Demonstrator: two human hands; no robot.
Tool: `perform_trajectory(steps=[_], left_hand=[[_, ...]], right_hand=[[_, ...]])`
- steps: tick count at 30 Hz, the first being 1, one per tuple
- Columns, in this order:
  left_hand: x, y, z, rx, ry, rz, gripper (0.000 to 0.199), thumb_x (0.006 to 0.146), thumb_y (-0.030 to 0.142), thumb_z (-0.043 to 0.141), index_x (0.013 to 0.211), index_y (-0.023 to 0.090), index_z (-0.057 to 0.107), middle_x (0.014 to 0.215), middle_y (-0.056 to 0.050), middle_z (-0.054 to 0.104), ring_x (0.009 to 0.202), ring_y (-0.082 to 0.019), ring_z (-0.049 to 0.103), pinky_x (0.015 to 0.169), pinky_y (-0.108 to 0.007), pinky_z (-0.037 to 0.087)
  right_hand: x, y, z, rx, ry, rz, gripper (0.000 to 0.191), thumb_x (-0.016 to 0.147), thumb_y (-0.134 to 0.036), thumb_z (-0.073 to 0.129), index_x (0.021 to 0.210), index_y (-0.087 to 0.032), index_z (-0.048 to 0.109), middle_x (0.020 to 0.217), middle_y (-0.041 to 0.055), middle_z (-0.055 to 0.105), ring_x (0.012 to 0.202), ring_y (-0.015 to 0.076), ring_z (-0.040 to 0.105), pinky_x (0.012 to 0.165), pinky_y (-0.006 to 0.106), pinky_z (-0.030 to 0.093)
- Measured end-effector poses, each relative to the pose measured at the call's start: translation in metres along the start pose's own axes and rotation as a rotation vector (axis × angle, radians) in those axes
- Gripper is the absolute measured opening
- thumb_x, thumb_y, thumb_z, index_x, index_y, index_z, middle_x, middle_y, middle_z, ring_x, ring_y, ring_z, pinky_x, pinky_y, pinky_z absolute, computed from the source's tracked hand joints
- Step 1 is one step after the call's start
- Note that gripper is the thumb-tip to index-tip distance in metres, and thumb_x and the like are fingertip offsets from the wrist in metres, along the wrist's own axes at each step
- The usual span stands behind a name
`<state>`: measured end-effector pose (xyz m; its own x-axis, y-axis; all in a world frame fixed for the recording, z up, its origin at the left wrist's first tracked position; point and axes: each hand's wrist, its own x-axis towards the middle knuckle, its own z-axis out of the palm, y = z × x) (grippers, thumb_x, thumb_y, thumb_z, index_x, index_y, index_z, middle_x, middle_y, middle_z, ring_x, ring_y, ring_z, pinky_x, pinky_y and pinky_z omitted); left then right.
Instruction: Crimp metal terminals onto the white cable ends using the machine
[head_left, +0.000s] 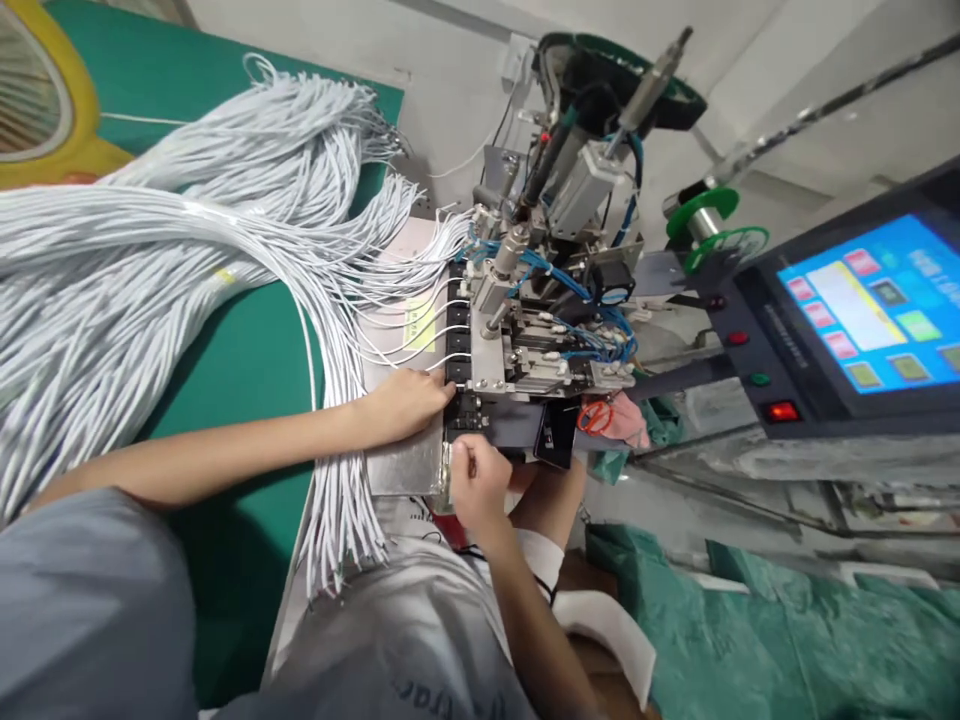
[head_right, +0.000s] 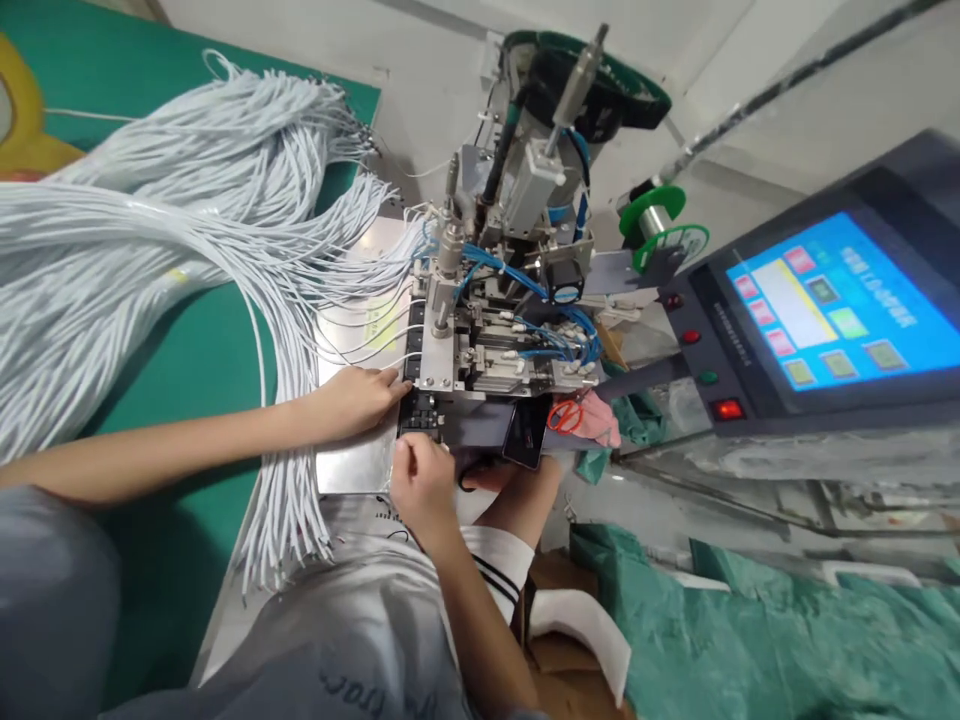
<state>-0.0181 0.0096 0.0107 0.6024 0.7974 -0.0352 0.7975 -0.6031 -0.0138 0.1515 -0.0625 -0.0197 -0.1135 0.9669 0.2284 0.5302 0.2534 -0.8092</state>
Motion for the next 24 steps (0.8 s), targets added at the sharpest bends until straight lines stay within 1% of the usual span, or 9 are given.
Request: perform_trajectory(steps=[1, 4, 8, 11, 13, 16, 19, 22, 24], left_hand=[[0.0, -0.001, 0.002, -0.015, 0.009, 0.003, 0.026, 0.08, 0.009, 0.042, 0.1, 0.01, 0.059, 0.077, -0.011, 0.059, 0.055, -0.019, 0.058, 0.046, -0.029, 0.039], [0.002, -0.004, 0.007, -0.077, 0.033, 0.016, 0.027, 0.076, 0.01, 0.046, 0.099, 0.012, 0.06, 0.076, -0.01, 0.061, 0.057, -0.021, 0.06, 0.048, -0.03, 0.04], [0.005, -0.015, 0.005, -0.222, 0.048, 0.005, 0.021, 0.075, 0.012, 0.046, 0.086, 0.014, 0.064, 0.074, -0.008, 0.063, 0.059, -0.018, 0.059, 0.053, -0.029, 0.041], [0.01, -0.045, -0.003, -0.332, 0.119, -0.128, 0.024, 0.081, 0.019, 0.042, 0.081, 0.015, 0.065, 0.078, -0.008, 0.064, 0.07, -0.018, 0.06, 0.064, -0.03, 0.044], [0.02, -0.078, -0.009, -0.349, 0.233, -0.325, 0.027, 0.083, 0.022, 0.041, 0.088, 0.013, 0.067, 0.09, -0.011, 0.064, 0.083, -0.02, 0.059, 0.076, -0.032, 0.044], [0.05, -0.134, -0.019, -0.304, 0.271, -0.44, 0.039, 0.088, 0.027, 0.036, 0.111, 0.006, 0.06, 0.109, -0.017, 0.057, 0.107, -0.026, 0.051, 0.093, -0.037, 0.038], [0.097, -0.176, -0.024, -0.328, 0.229, -0.472, 0.047, 0.09, 0.033, 0.038, 0.123, 0.003, 0.051, 0.121, -0.018, 0.052, 0.114, -0.026, 0.047, 0.098, -0.034, 0.034], [0.14, -0.198, -0.022, -0.4, 0.129, -0.48, 0.055, 0.083, 0.046, 0.051, 0.12, 0.005, 0.053, 0.116, -0.016, 0.057, 0.108, -0.024, 0.052, 0.093, -0.029, 0.039], [0.158, -0.205, -0.017, -0.428, 0.089, -0.49, 0.068, 0.072, 0.056, 0.06, 0.117, 0.005, 0.054, 0.117, -0.018, 0.056, 0.106, -0.027, 0.053, 0.091, -0.03, 0.041]], right_hand=[[-0.001, -0.003, 0.004, -0.051, -0.019, -0.009, 0.021, 0.086, -0.026, 0.043, 0.068, -0.019, 0.053, 0.052, -0.0038, 0.043, 0.048, 0.0106, 0.038, 0.052, 0.025, 0.029], [0.002, -0.007, 0.01, -0.145, 0.019, 0.006, 0.023, 0.087, -0.025, 0.042, 0.067, -0.019, 0.052, 0.049, -0.0053, 0.036, 0.044, 0.0101, 0.033, 0.049, 0.025, 0.026], [0.004, -0.003, 0.011, -0.197, 0.041, -0.016, 0.024, 0.086, -0.025, 0.042, 0.065, -0.019, 0.051, 0.048, -0.0067, 0.03, 0.042, 0.0099, 0.028, 0.047, 0.025, 0.023], [0.003, 0.0, 0.012, -0.2, 0.091, -0.042, 0.024, 0.086, -0.025, 0.042, 0.064, -0.019, 0.05, 0.048, -0.0069, 0.028, 0.042, 0.0098, 0.027, 0.046, 0.025, 0.023], [0.002, 0.001, 0.014, -0.199, 0.132, -0.076, 0.024, 0.086, -0.024, 0.043, 0.063, -0.019, 0.05, 0.048, -0.0066, 0.029, 0.042, 0.0097, 0.026, 0.046, 0.025, 0.023], [0.005, -0.001, 0.018, -0.223, 0.199, -0.108, 0.023, 0.084, -0.022, 0.044, 0.063, -0.019, 0.052, 0.048, -0.0065, 0.029, 0.042, 0.0095, 0.026, 0.046, 0.024, 0.023], [0.007, -0.003, 0.019, -0.263, 0.257, -0.103, 0.024, 0.084, -0.024, 0.045, 0.062, -0.019, 0.052, 0.046, -0.0071, 0.027, 0.041, 0.0095, 0.026, 0.044, 0.024, 0.023], [0.007, -0.006, 0.019, -0.305, 0.271, -0.095, 0.026, 0.086, -0.026, 0.044, 0.062, -0.018, 0.053, 0.044, -0.0077, 0.026, 0.038, 0.0094, 0.026, 0.042, 0.023, 0.024], [0.006, -0.006, 0.019, -0.335, 0.281, -0.084, 0.027, 0.086, -0.026, 0.043, 0.063, -0.018, 0.054, 0.043, -0.008, 0.026, 0.036, 0.0095, 0.026, 0.041, 0.023, 0.024]])
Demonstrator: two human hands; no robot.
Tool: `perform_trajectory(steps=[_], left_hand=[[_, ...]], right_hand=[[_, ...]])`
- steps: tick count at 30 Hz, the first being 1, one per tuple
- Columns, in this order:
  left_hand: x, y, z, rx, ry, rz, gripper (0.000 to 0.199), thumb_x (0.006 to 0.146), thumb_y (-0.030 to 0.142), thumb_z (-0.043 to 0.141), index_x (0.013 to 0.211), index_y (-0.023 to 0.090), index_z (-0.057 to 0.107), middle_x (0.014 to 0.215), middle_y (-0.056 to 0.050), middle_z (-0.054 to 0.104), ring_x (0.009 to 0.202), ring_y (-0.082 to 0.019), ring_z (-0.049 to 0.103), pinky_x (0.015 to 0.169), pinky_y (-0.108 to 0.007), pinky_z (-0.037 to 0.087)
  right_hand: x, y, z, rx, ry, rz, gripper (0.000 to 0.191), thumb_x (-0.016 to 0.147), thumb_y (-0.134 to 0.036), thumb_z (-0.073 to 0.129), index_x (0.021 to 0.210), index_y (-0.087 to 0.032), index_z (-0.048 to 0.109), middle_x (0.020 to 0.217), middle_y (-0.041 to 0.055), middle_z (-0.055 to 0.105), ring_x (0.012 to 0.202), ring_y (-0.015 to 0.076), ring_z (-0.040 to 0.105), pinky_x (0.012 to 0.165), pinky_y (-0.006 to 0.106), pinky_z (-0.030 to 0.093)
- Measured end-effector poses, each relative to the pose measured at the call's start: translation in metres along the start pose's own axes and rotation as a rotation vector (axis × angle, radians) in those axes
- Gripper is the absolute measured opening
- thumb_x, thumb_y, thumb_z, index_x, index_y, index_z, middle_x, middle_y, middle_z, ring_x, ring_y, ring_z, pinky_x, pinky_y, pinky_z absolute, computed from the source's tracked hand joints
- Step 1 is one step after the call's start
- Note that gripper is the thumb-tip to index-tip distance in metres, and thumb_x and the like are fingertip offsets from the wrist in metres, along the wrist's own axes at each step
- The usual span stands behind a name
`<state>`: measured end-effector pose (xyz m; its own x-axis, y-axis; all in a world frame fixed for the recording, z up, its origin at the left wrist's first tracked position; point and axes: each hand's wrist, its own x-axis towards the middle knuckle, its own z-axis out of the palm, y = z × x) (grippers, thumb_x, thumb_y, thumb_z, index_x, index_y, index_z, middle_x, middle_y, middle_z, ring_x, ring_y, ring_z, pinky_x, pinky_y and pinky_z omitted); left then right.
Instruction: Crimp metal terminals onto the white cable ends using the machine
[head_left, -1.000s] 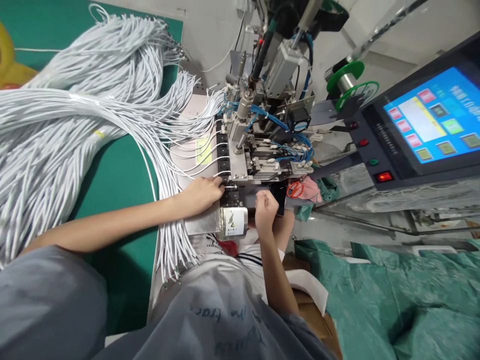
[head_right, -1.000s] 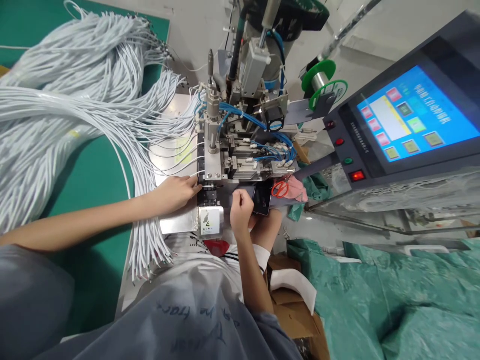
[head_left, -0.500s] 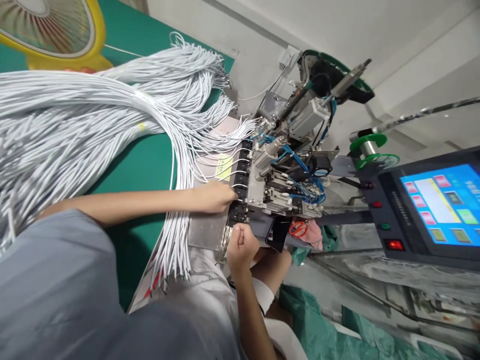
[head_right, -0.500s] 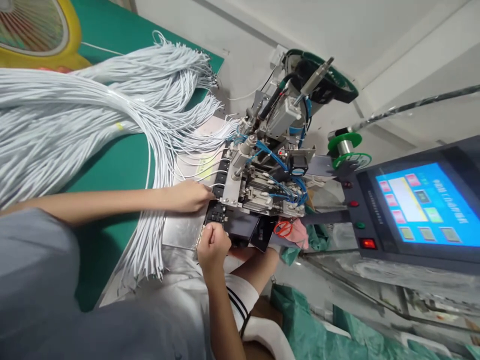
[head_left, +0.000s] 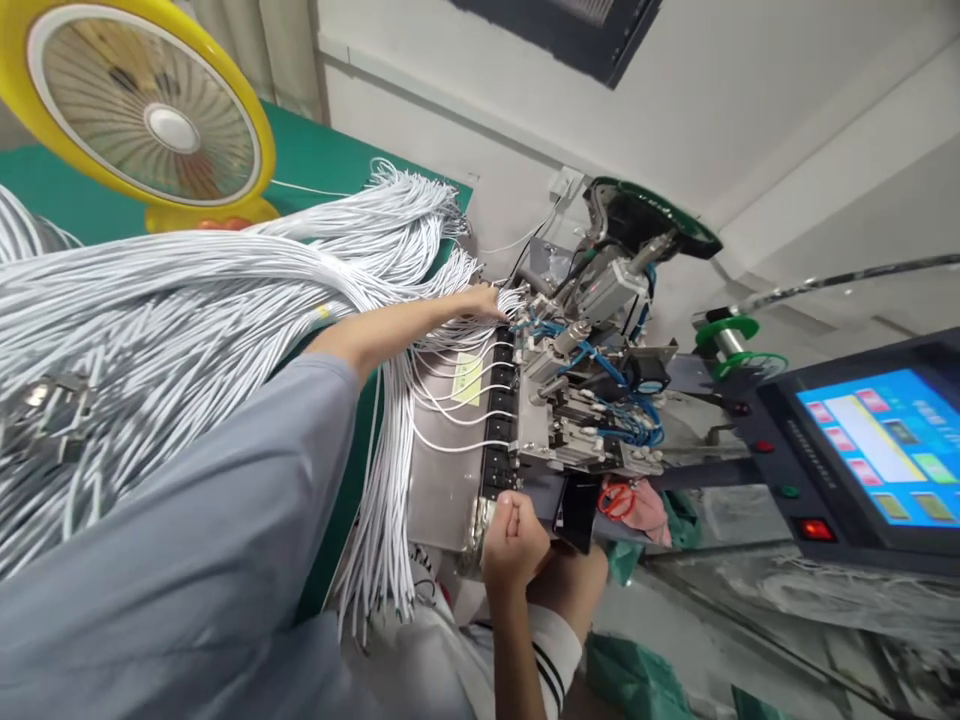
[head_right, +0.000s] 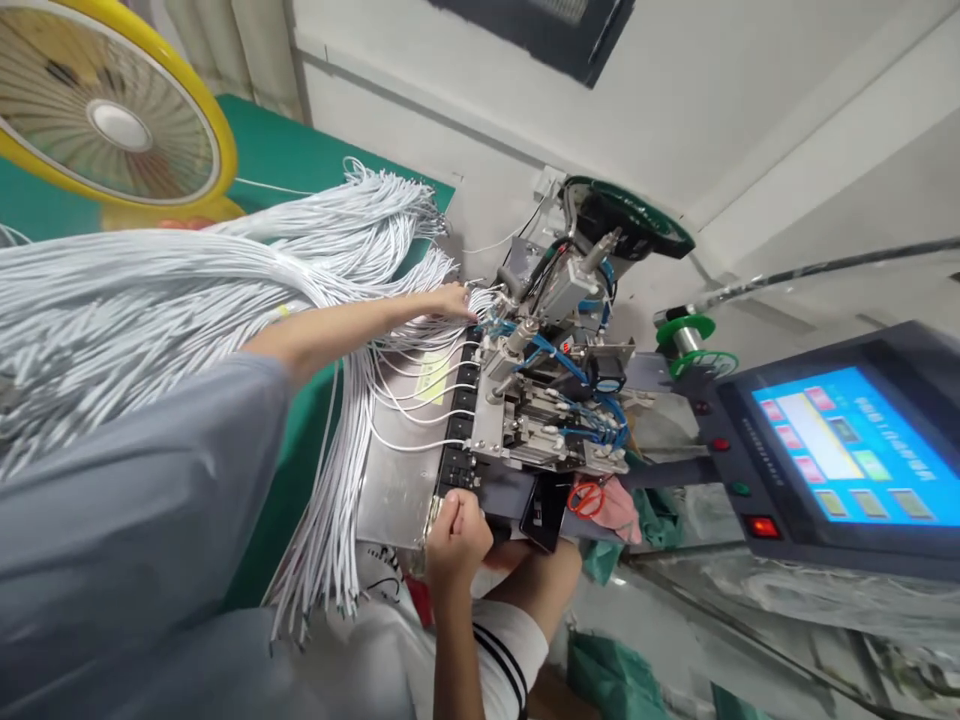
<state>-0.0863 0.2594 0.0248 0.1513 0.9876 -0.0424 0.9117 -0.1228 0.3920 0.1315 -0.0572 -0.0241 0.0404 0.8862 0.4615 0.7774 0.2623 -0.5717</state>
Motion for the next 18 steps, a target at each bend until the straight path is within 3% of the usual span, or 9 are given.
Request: perform_trajectory(steps=[2, 4, 8, 11, 14, 18], left_hand=[[0.01, -0.004, 0.006, -0.004, -0.01, -0.01, 0.08, 0.064, 0.061, 0.066, 0.118, 0.004, 0.052, 0.121, -0.021, 0.053, 0.108, -0.029, 0.052, 0.092, -0.032, 0.041], [0.014, -0.008, 0.013, 0.005, 0.003, -0.011, 0.082, 0.065, 0.062, 0.065, 0.122, 0.005, 0.049, 0.124, -0.022, 0.05, 0.11, -0.031, 0.051, 0.093, -0.034, 0.041], [0.015, -0.009, 0.028, 0.064, 0.08, -0.014, 0.066, 0.077, 0.055, 0.058, 0.121, 0.006, 0.05, 0.125, -0.021, 0.048, 0.114, -0.032, 0.048, 0.094, -0.038, 0.041], [0.014, -0.005, 0.034, 0.129, 0.135, -0.031, 0.048, 0.085, 0.044, 0.056, 0.118, 0.01, 0.052, 0.123, -0.016, 0.051, 0.11, -0.027, 0.051, 0.092, -0.042, 0.044], [0.013, -0.012, 0.028, 0.214, 0.178, -0.072, 0.035, 0.089, 0.035, 0.053, 0.117, 0.014, 0.052, 0.118, -0.01, 0.054, 0.104, -0.021, 0.055, 0.088, -0.043, 0.048], [0.011, -0.031, 0.007, 0.32, 0.232, -0.149, 0.034, 0.089, 0.033, 0.053, 0.118, 0.014, 0.052, 0.117, -0.009, 0.054, 0.102, -0.02, 0.056, 0.086, -0.041, 0.05]], right_hand=[[-0.001, 0.001, 0.001, -0.023, 0.022, -0.002, 0.027, 0.086, -0.027, 0.044, 0.063, -0.018, 0.055, 0.042, -0.0081, 0.025, 0.035, 0.0098, 0.025, 0.04, 0.024, 0.023], [-0.002, 0.002, 0.003, -0.034, 0.047, -0.008, 0.026, 0.085, -0.028, 0.044, 0.064, -0.018, 0.056, 0.042, -0.0081, 0.024, 0.035, 0.01, 0.025, 0.041, 0.024, 0.024], [-0.003, 0.002, 0.005, -0.05, 0.052, -0.029, 0.025, 0.084, -0.026, 0.044, 0.063, -0.018, 0.056, 0.043, -0.0078, 0.024, 0.036, 0.0096, 0.026, 0.041, 0.023, 0.023], [-0.003, 0.003, 0.005, -0.056, 0.042, -0.03, 0.024, 0.084, -0.026, 0.045, 0.065, -0.018, 0.057, 0.043, -0.0082, 0.024, 0.036, 0.0091, 0.025, 0.041, 0.023, 0.023], [-0.004, 0.004, 0.006, -0.052, 0.046, -0.014, 0.024, 0.084, -0.025, 0.045, 0.064, -0.017, 0.056, 0.043, -0.0084, 0.024, 0.036, 0.0088, 0.024, 0.041, 0.023, 0.023], [-0.005, 0.005, 0.006, -0.024, 0.055, -0.041, 0.023, 0.084, -0.024, 0.046, 0.062, -0.018, 0.052, 0.045, -0.0076, 0.027, 0.038, 0.0088, 0.025, 0.043, 0.024, 0.023]])
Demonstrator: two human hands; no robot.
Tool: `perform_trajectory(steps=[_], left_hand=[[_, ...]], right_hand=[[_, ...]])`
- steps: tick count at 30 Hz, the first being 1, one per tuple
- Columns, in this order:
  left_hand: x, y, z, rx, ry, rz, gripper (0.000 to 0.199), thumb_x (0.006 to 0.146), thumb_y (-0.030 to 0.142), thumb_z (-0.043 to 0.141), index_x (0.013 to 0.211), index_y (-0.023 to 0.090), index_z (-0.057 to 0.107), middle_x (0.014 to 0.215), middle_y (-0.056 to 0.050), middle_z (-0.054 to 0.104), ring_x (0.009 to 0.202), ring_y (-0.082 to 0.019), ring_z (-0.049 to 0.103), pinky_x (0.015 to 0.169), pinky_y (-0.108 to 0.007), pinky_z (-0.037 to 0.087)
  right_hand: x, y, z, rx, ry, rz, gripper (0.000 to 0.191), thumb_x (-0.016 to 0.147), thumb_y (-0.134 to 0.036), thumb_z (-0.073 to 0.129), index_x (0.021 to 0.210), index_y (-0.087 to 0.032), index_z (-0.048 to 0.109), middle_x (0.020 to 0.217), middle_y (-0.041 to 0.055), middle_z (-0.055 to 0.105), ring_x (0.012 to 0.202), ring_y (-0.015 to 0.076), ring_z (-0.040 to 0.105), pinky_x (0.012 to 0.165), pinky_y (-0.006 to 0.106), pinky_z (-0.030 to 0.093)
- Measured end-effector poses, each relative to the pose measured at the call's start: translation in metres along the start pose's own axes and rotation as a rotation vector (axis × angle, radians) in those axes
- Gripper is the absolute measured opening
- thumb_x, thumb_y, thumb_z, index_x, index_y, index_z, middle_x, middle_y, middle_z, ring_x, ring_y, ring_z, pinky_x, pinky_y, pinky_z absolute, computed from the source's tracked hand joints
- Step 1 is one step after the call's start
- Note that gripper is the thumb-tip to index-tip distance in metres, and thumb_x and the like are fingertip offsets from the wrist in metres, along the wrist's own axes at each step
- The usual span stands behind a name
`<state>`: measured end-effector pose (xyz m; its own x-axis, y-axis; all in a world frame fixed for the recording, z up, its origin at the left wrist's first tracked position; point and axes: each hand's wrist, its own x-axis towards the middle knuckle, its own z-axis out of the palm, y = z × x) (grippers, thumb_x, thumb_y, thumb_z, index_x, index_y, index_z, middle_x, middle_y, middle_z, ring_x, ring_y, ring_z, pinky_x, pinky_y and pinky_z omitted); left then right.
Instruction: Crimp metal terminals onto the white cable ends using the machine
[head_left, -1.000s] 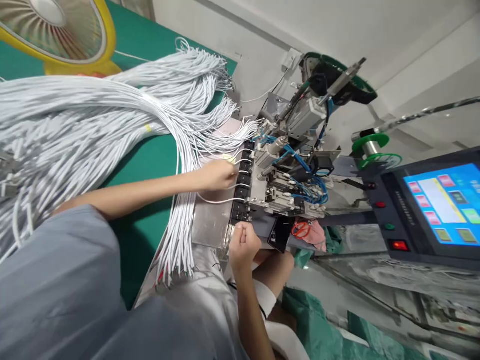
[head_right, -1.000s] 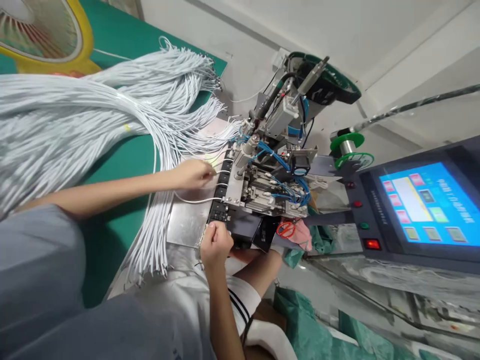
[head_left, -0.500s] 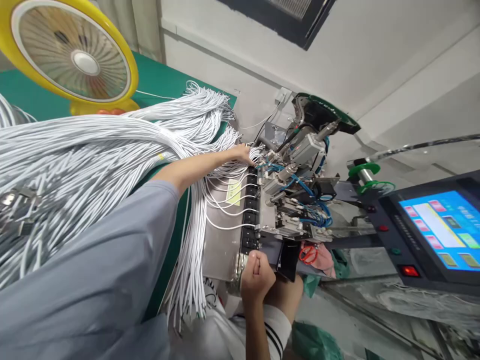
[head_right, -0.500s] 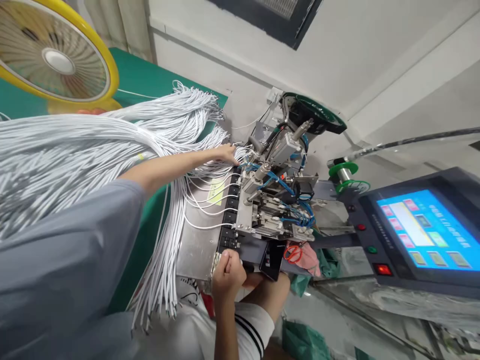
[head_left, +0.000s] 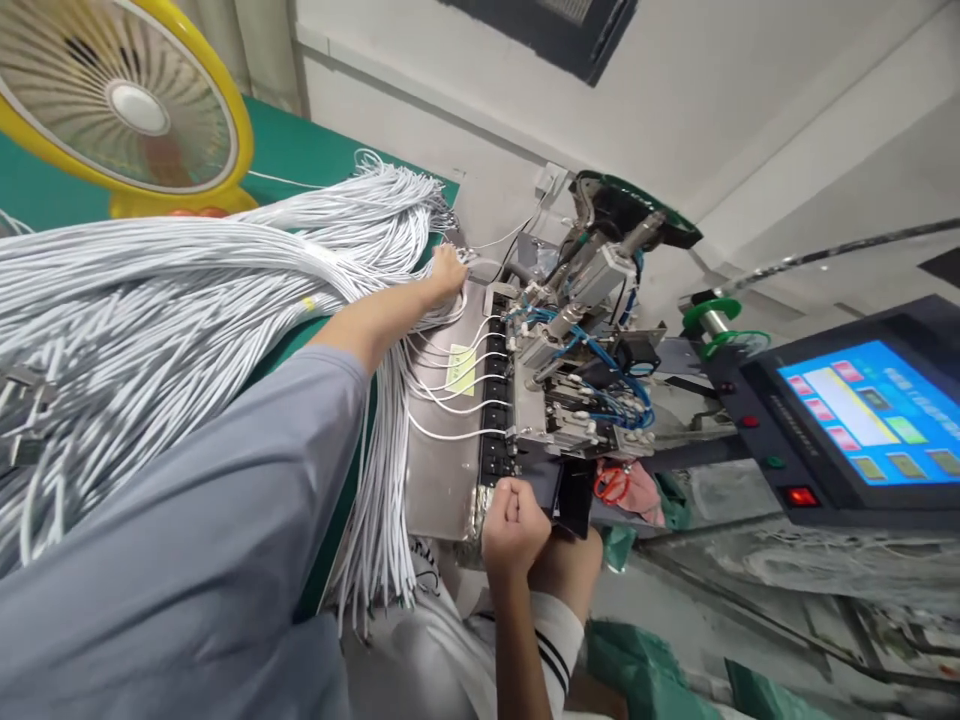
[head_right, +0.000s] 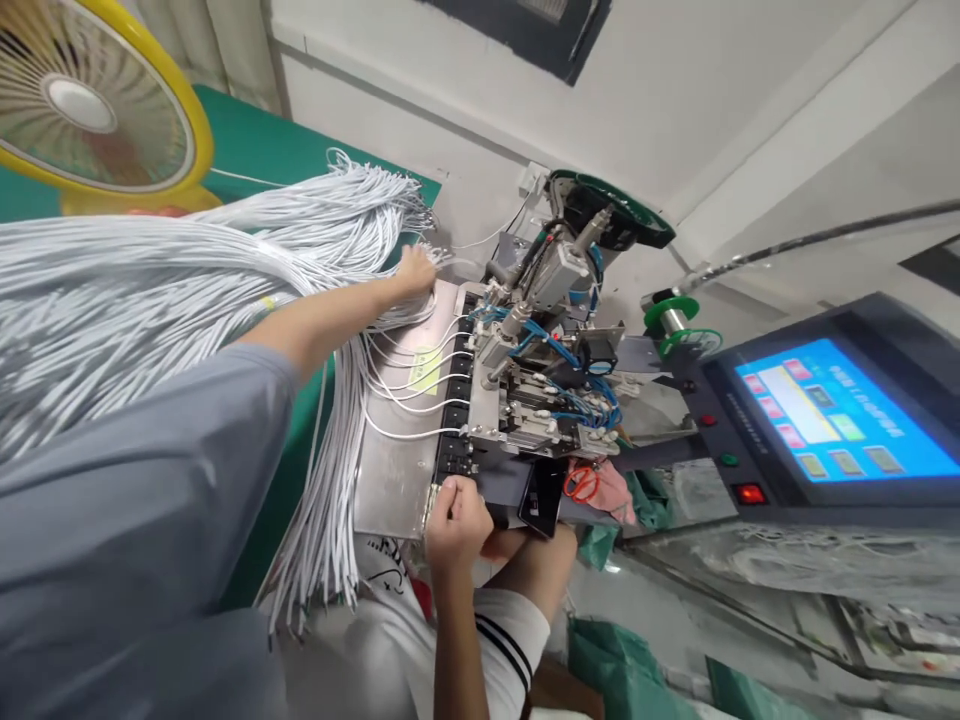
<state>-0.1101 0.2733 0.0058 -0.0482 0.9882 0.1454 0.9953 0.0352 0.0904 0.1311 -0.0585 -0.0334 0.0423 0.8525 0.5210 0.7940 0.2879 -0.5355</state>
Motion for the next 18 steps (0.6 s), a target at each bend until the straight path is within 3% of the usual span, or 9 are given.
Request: perform_trajectory(steps=[3, 6, 13, 18], left_hand=[[-0.003, -0.005, -0.011, 0.041, 0.025, 0.014, 0.035, 0.089, 0.033, 0.053, 0.118, 0.014, 0.052, 0.118, -0.01, 0.054, 0.103, -0.021, 0.056, 0.087, -0.042, 0.049], [-0.016, 0.002, -0.017, 0.056, -0.004, 0.084, 0.035, 0.089, 0.034, 0.053, 0.118, 0.014, 0.051, 0.119, -0.01, 0.054, 0.104, -0.021, 0.055, 0.087, -0.043, 0.049], [-0.073, 0.007, -0.021, 0.108, -0.169, 0.289, 0.056, 0.081, 0.054, 0.053, 0.115, 0.01, 0.057, 0.121, -0.018, 0.052, 0.11, -0.032, 0.051, 0.091, -0.04, 0.04], [-0.088, 0.009, -0.021, 0.155, -0.159, 0.237, 0.04, 0.089, 0.042, 0.048, 0.112, 0.01, 0.057, 0.12, -0.017, 0.052, 0.114, -0.028, 0.048, 0.096, -0.044, 0.039]], right_hand=[[-0.001, 0.0, -0.002, 0.037, -0.027, -0.011, 0.025, 0.086, -0.023, 0.045, 0.061, -0.019, 0.049, 0.046, -0.0066, 0.031, 0.04, 0.0094, 0.028, 0.045, 0.024, 0.023], [-0.002, 0.001, -0.004, 0.073, -0.053, -0.028, 0.024, 0.086, -0.022, 0.044, 0.064, -0.019, 0.05, 0.047, -0.0054, 0.036, 0.042, 0.0106, 0.031, 0.046, 0.024, 0.024], [-0.002, 0.003, -0.004, 0.12, -0.066, -0.062, 0.022, 0.087, -0.021, 0.044, 0.067, -0.019, 0.053, 0.049, -0.0036, 0.043, 0.046, 0.0119, 0.039, 0.051, 0.024, 0.028], [-0.004, 0.006, -0.004, 0.149, -0.065, -0.068, 0.022, 0.087, -0.021, 0.045, 0.067, -0.018, 0.053, 0.05, -0.004, 0.044, 0.046, 0.0111, 0.04, 0.052, 0.024, 0.029]])
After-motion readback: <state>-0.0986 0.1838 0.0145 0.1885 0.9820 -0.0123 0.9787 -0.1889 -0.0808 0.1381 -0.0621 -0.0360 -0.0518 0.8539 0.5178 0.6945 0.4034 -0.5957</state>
